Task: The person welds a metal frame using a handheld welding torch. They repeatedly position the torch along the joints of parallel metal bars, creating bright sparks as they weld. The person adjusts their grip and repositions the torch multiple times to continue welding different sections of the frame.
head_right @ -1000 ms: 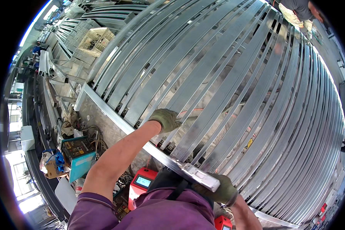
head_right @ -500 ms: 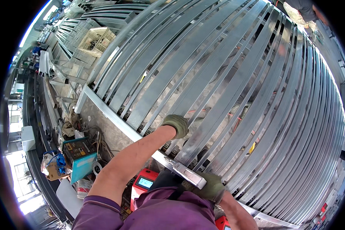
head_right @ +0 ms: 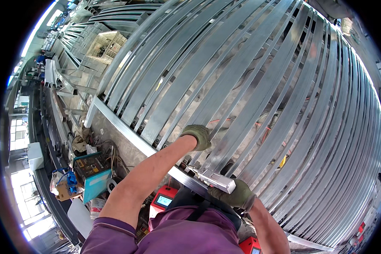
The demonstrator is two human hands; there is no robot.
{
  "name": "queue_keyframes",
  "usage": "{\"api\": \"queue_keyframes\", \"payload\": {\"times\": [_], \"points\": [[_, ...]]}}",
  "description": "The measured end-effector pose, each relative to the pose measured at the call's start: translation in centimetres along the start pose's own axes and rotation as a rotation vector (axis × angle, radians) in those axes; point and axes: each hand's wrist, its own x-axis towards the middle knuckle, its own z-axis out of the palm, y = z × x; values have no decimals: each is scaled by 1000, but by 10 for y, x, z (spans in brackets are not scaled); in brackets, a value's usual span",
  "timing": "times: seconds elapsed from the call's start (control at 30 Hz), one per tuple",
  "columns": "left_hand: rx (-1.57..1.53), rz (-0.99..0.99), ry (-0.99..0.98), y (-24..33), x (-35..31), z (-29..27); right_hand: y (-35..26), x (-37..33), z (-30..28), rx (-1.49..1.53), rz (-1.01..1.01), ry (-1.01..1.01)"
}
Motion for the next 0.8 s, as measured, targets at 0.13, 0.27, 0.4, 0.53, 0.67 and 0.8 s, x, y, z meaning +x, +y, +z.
{"api": "queue_keyframes", "payload": {"times": [0.13, 0.27, 0.4, 0.53, 0.67, 0.8], "points": [[-21, 4, 15, 1, -3, 0, 7, 9, 0, 193, 80, -98], [-21, 15, 44, -3, 1, 4, 29, 12, 2, 57, 69, -116], [-7, -1, -4, 1, 0, -3, 30, 15, 3, 72, 106, -131], [-2, -7, -6, -1, 4, -1, 23, 15, 1, 83, 76, -137], [-2, 9, 40, -2, 7, 5, 32, 19, 3, 67, 72, -128], [21, -13, -22, 0, 5, -1, 23, 18, 1, 40, 43, -113]]}}
